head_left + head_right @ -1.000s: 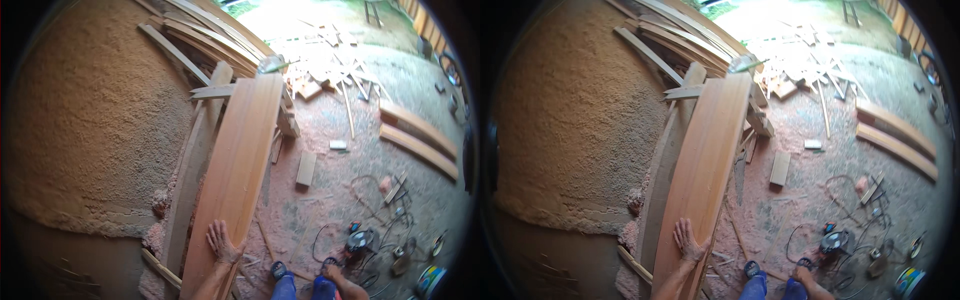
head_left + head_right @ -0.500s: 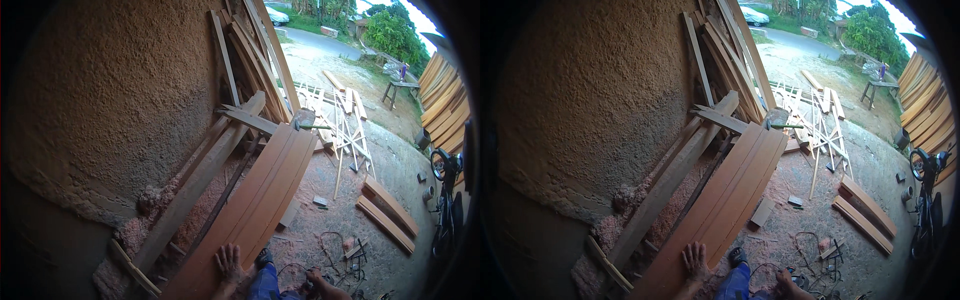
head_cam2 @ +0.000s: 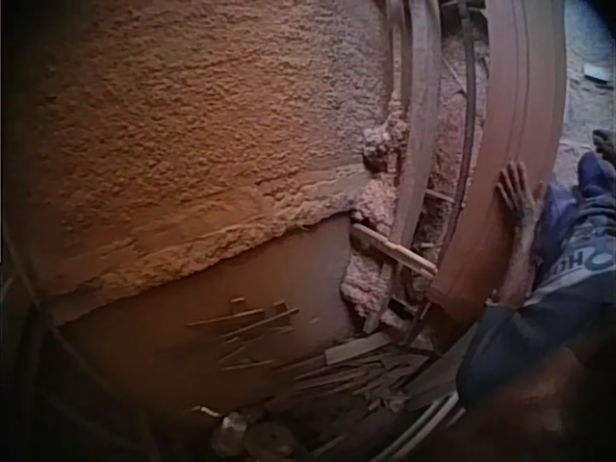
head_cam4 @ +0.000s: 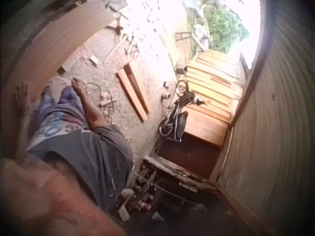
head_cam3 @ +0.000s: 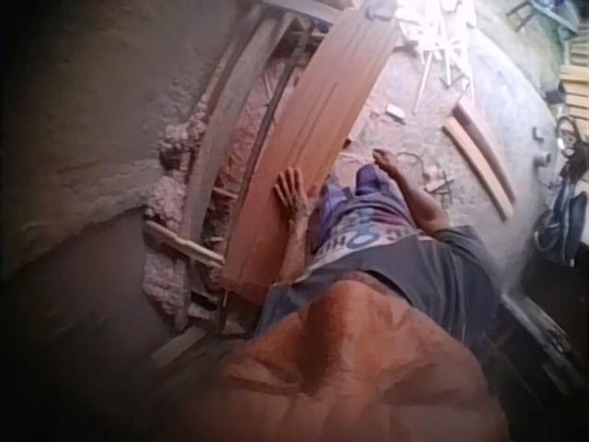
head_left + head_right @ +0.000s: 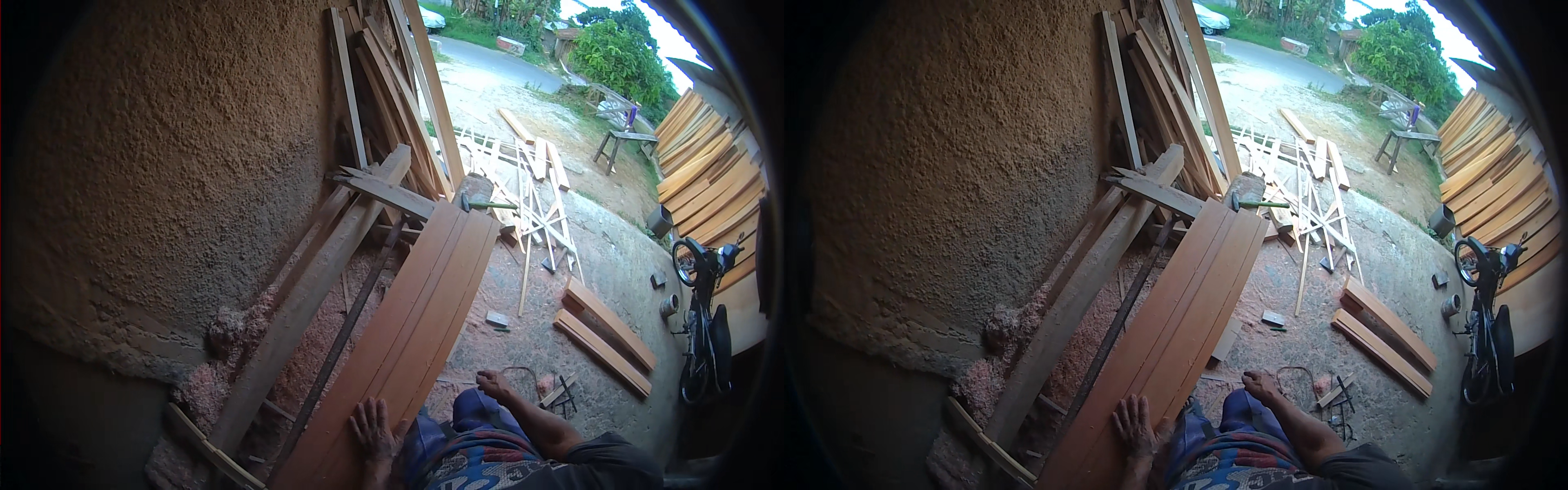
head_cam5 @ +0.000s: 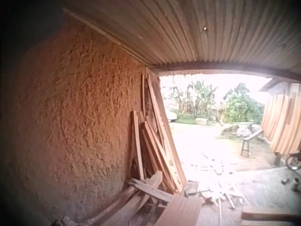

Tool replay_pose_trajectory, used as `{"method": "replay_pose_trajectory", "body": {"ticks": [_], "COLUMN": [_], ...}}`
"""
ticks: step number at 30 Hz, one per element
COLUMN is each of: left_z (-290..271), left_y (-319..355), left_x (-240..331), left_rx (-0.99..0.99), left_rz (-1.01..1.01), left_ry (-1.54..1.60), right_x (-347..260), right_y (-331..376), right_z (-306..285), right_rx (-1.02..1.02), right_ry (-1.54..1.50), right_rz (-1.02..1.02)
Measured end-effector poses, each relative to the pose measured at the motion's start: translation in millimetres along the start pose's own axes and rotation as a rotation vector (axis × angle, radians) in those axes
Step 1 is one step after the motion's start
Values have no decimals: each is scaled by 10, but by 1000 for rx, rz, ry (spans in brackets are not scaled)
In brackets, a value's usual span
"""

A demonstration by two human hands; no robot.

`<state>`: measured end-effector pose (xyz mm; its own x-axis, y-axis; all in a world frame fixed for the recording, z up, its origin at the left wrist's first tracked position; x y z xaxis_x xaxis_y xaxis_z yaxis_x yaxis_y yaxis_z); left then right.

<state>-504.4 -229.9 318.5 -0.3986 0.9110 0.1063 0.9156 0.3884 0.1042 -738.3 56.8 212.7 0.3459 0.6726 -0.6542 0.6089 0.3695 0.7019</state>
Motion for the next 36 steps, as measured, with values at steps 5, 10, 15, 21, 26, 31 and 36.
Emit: {"method": "replay_pose_trajectory", "body": {"ticks": [5,10,15,21,26,31,36], "left_z": [-23,-175,-301,-326,-221,-287,-323], "left_y": [-263,-927,-2088,-3065,-3160,-3198,-3203], "left_x": [242,514,962,1301,1315,1351,1340], "left_rx": [23,30,123,195,210,190,182], "left_rz": [-146,-342,-493,-599,-649,-656,-677], "left_ry": [-108,-167,-115,-64,13,39,60], "right_x": [-46,-1224,-2805,-4201,-4712,-5047,-5203], "right_y": [-316,-450,-1043,-2470,-3356,-3540,-3460], "right_z": [-399,-854,-1542,-2199,-2223,-2118,-1968], "right_rx": [14,75,123,149,-21,-210,-359], "right_ry": [107,415,627,923,1314,1513,1606], "right_rz": [-160,-505,-818,-976,-653,-437,-437]}}
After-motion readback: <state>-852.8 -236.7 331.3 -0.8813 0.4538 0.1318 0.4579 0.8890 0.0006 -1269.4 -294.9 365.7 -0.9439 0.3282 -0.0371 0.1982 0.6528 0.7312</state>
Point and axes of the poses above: each hand's wrist, its own y-axis away from the middle knuckle, its own z-axis out of the palm, x = y × z, the point moved 1 cm from there along -y, towards the middle knuckle, and after that the axes turned 10 degrees about -x, right-handed, at the moved point
